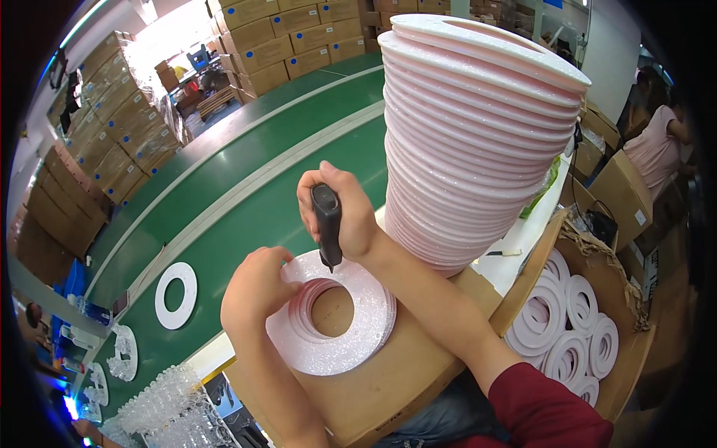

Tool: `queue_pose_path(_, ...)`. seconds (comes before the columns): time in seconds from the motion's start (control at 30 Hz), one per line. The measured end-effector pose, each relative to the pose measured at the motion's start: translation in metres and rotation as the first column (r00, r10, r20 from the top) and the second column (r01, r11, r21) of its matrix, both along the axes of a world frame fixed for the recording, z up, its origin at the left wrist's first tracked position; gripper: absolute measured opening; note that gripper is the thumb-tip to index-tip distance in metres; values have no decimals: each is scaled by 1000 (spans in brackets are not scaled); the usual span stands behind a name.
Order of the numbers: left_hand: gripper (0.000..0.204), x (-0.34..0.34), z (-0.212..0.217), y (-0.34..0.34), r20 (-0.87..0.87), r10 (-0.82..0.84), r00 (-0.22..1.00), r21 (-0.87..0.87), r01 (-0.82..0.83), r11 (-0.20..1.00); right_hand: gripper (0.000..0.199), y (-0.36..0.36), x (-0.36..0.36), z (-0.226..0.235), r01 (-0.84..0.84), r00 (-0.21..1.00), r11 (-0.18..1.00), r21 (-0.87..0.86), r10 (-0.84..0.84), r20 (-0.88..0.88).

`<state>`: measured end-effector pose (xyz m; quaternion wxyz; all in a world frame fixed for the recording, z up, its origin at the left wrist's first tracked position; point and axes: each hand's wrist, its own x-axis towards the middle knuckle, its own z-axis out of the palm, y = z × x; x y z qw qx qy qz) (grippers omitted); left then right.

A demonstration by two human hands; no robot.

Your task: The recorder uses a handheld applicator tool to apply a substance to white plastic rings at a factory workstation.

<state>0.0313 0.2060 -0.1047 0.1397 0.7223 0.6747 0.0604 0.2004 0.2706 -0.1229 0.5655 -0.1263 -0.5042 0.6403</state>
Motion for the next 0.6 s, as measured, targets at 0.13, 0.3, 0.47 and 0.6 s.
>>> queue_pose_path(0.13,50,0,1,-2,-3,5,1000,-4,-5,1000,57,-5,-4,3,85,994,995,48,-88,64)
queue_pose_path(0.3,50,3,1,-1,-7,4,1000,-10,-5,1000,58,-2,-4,-2,114,989,990,78,-121,88)
queue_pose_path(0.47,49,2,2,-1,4,43,999,-15,-43,999,56,0,-6,-4,117,986,987,108,-129,106)
queue_pose_path(0.6,50,5,3,-1,38,91,995,-40,-90,995,55,1,-4,-6,113,985,987,115,-127,118)
